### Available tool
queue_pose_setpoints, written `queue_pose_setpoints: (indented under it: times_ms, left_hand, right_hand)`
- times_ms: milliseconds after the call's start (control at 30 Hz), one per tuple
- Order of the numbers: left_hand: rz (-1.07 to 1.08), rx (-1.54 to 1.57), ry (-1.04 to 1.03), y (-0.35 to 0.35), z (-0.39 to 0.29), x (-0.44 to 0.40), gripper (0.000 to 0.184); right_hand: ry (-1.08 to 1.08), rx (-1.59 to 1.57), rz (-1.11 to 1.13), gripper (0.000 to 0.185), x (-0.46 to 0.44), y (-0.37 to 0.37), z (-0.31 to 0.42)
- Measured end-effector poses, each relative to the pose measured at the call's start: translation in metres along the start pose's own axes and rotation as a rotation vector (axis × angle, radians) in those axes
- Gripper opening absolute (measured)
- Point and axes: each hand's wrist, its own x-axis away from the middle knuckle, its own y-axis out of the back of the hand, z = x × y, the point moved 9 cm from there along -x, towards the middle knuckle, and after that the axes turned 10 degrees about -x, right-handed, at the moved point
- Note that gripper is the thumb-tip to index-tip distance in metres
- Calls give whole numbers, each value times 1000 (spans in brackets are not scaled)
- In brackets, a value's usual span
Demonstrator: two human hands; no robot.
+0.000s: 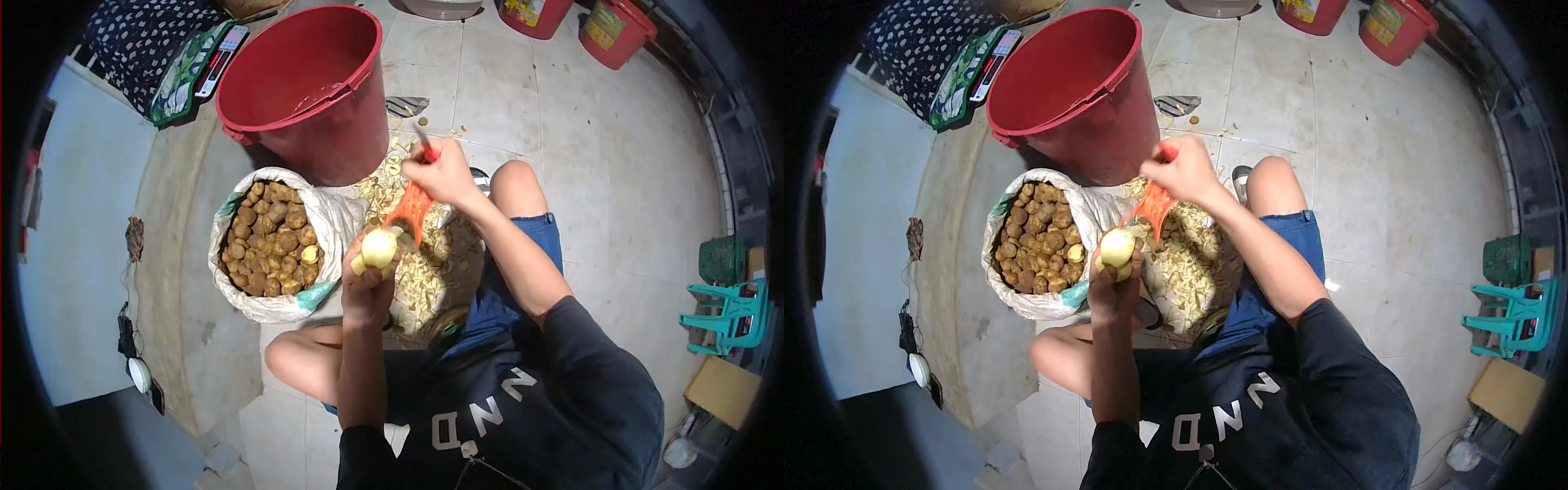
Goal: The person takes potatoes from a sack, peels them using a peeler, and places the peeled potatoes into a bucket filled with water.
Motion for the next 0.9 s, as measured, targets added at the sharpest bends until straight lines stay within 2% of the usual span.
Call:
queue_pose_setpoints:
  times_ms: [67,100,133,200,267,333,367,400,467,500,533,600,700,767,833,900]
  left_hand:
    - [17,-134,-45,9,1,-1,83]
    - [-30,-94,-24,5,1,3,82]
    - [-31,-97,-18,5,0,7,82]
    - [-26,53,10,-1,1,5,79]
    - [0,76,24,-8,-1,2,81]
    - [-63,59,7,-3,0,-1,79]
    - [-66,58,11,0,3,0,79]
    - [-61,75,-16,6,5,1,79]
    - [-43,93,-58,5,-2,-3,80]
    - [53,151,-35,-4,-7,-4,80]
    - [142,212,-13,-11,-11,-4,80]
    - [139,233,-28,10,-3,-11,76]
    - [-119,116,-54,46,4,-11,59]
    - [-104,11,-35,49,4,-10,56]
    - [-89,-127,-36,41,3,-9,46]
    - [-44,-209,-47,38,3,-7,46]
  right_hand:
    - [386,263,89,22,17,-13,51]
    - [392,121,33,24,10,-10,34]
    - [387,118,30,24,4,-8,18]
    - [-13,114,-92,25,-17,12,-22]
    - [-59,23,-86,21,-7,7,-20]
    - [390,183,20,26,18,-14,54]
    - [549,315,-26,26,23,-13,76]
    - [541,311,-29,26,19,-9,66]
    - [192,278,-189,24,-14,22,3]
    - [75,166,-159,23,-21,26,-11]
    - [74,167,-154,23,-19,28,-15]
    - [50,235,-108,25,-18,23,-17]
    - [-4,122,-80,26,-18,11,-30]
    - [-40,85,-15,24,-16,2,-40]
    - [0,73,66,24,-7,-13,-16]
    - [14,61,107,24,-7,-19,-10]
